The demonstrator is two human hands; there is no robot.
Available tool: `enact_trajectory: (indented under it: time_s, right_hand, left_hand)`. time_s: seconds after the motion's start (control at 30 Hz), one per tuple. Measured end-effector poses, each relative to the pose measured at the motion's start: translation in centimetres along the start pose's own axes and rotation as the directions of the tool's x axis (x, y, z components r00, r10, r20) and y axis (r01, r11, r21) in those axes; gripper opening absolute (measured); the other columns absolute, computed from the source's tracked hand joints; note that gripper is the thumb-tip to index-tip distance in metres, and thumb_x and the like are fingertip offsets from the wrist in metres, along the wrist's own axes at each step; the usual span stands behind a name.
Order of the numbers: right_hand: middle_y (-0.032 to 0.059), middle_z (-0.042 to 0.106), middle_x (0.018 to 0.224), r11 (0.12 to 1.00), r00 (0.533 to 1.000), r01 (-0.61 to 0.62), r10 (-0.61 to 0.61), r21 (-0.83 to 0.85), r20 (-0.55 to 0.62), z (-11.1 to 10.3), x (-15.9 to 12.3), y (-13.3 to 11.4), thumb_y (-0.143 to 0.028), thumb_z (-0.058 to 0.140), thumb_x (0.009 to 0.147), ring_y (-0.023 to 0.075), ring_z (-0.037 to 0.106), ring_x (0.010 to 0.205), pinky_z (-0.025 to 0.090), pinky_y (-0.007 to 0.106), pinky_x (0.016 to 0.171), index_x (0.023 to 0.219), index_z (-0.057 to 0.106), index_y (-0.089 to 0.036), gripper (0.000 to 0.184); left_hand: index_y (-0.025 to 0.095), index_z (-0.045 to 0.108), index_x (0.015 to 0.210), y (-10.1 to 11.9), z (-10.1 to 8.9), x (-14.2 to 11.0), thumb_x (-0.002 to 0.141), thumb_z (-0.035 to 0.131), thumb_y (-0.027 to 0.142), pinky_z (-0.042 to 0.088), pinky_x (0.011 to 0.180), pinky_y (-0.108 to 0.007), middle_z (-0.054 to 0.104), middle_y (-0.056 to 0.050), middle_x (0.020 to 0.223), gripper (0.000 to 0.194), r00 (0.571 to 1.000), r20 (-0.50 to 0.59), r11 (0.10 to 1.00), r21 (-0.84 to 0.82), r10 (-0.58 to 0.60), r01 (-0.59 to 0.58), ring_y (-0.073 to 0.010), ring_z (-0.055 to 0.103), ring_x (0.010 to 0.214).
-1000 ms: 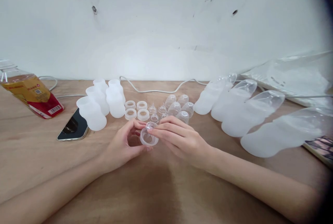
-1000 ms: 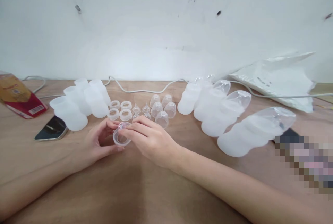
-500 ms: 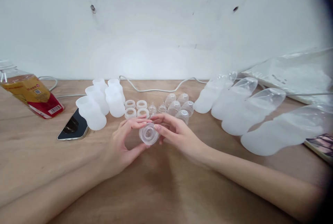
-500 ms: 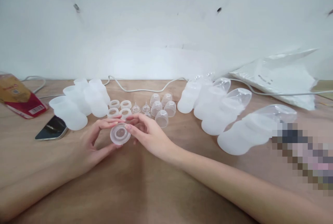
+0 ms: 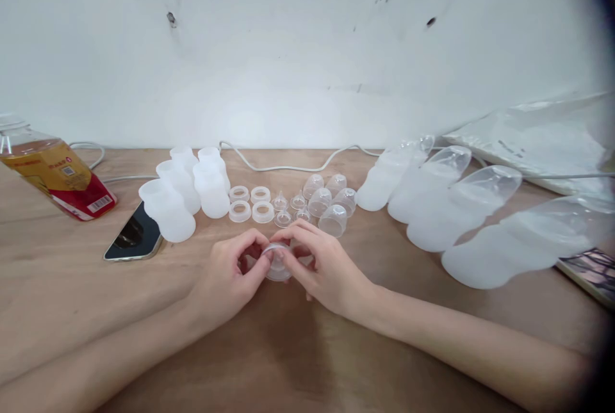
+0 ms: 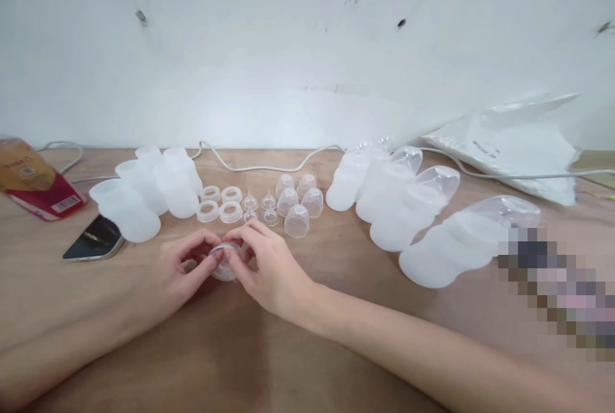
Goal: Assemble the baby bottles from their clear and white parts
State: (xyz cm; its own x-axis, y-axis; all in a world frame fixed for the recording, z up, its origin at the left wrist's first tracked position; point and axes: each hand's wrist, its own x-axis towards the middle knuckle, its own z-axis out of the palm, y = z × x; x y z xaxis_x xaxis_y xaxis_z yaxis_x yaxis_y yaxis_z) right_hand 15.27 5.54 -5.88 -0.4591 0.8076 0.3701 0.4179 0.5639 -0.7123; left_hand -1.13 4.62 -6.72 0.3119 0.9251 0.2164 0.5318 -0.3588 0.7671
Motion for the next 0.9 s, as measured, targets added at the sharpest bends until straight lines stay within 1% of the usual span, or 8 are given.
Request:
enact_trajectory:
  time_s: [0.13,0.27,0.37,0.5,0.57,0.67,0.77,0.9]
  right_hand:
    - [0.003,0.047,0.079,0.996,0.997,0.075,-0.075,-0.042,-0.015,0.2,-0.1,-0.1,-0.009,0.044,0.077,0.0088,0.047,0.062,0.041,0.019,0.046,0.083,0.053,-0.015,0.013]
    - [0.0047,0.047,0.082,0.992,0.993,0.116,-0.117,-0.052,-0.015,0.1,-0.3,0.1,-0.008,0.04,0.079,0.0095,0.047,0.065,0.04,0.018,0.045,0.086,0.052,-0.015,0.016]
    - [0.0052,0.047,0.087,0.996,0.996,0.089,-0.089,-0.031,0.01,-0.1,-0.3,0.1,-0.012,0.042,0.081,0.0098,0.049,0.068,0.041,0.018,0.045,0.094,0.05,-0.017,0.016]
    - [0.0051,0.048,0.091,0.999,1.0,0.017,-0.018,0.04,0.017,-0.4,-0.2,0.0,-0.013,0.051,0.074,0.0131,0.052,0.08,0.044,0.017,0.047,0.096,0.043,-0.019,0.025]
    - [0.0038,0.049,0.089,0.997,1.0,-0.003,0.002,0.071,0.023,-0.3,-0.2,0.0,-0.008,0.051,0.07,0.0132,0.052,0.082,0.045,0.017,0.049,0.091,0.042,-0.02,0.026]
    - [0.0038,0.05,0.09,0.996,0.999,-0.004,0.001,0.089,0.042,-0.2,-0.3,0.2,-0.006,0.05,0.068,0.013,0.053,0.083,0.046,0.017,0.05,0.09,0.043,-0.02,0.027]
    - [0.0034,0.049,0.09,0.995,0.999,0.02,-0.024,0.097,0.043,-0.1,-0.4,0.5,-0.006,0.049,0.067,0.0117,0.053,0.08,0.048,0.018,0.053,0.089,0.044,-0.02,0.027]
    - [0.0019,0.048,0.087,0.995,0.996,0.078,-0.081,0.067,0.035,-0.1,-0.3,0.8,-0.003,0.046,0.065,0.0094,0.05,0.073,0.049,0.018,0.056,0.085,0.044,-0.019,0.026]
  left_hand:
    - [0.018,0.053,0.073,0.2,0.1,-0.1,0.08,0.047,0.024,0.033,0.044,-0.018,0.053,0.005,0.058,0.011,1.0,-0.018,0.999,0.033,0.011,-0.011,-0.0079,0.046,0.049]
    - [0.019,0.052,0.074,0.3,-0.1,0.0,0.08,0.049,0.027,0.038,0.048,-0.019,0.056,0.004,0.064,0.011,0.999,0.035,0.999,-0.039,-0.006,0.007,-0.0092,0.051,0.055]
    - [0.019,0.049,0.074,-0.1,-0.3,0.1,0.079,0.052,0.03,0.042,0.053,-0.022,0.059,0.003,0.068,0.012,0.999,0.035,0.998,-0.064,-0.016,0.018,-0.0118,0.056,0.06]
    - [0.02,0.048,0.075,-0.7,-0.6,0.4,0.076,0.052,0.022,0.044,0.057,-0.024,0.061,0.001,0.077,0.005,0.999,-0.042,0.999,-0.035,0.033,-0.034,-0.0135,0.057,0.067]
    - [0.021,0.046,0.075,-0.8,-0.8,0.5,0.075,0.051,0.018,0.045,0.061,-0.025,0.061,0.001,0.082,0.006,0.995,-0.037,0.996,0.003,0.088,-0.088,-0.0143,0.058,0.071]
    - [0.022,0.041,0.073,-0.6,-1.4,0.6,0.071,0.051,0.012,0.044,0.069,-0.028,0.063,0.003,0.092,0.014,0.985,0.054,0.978,0.124,0.163,-0.169,-0.0155,0.059,0.08]
    - [0.022,0.038,0.072,-0.1,-2.0,0.6,0.068,0.054,0.012,0.043,0.07,-0.03,0.065,0.005,0.094,0.019,0.97,0.135,0.934,0.269,0.204,-0.233,-0.0175,0.058,0.082]
    - [0.023,0.034,0.07,0.0,-2.1,0.5,0.068,0.055,0.014,0.042,0.07,-0.031,0.066,0.006,0.089,0.023,0.947,0.091,0.878,0.356,0.308,-0.319,-0.0189,0.059,0.079]
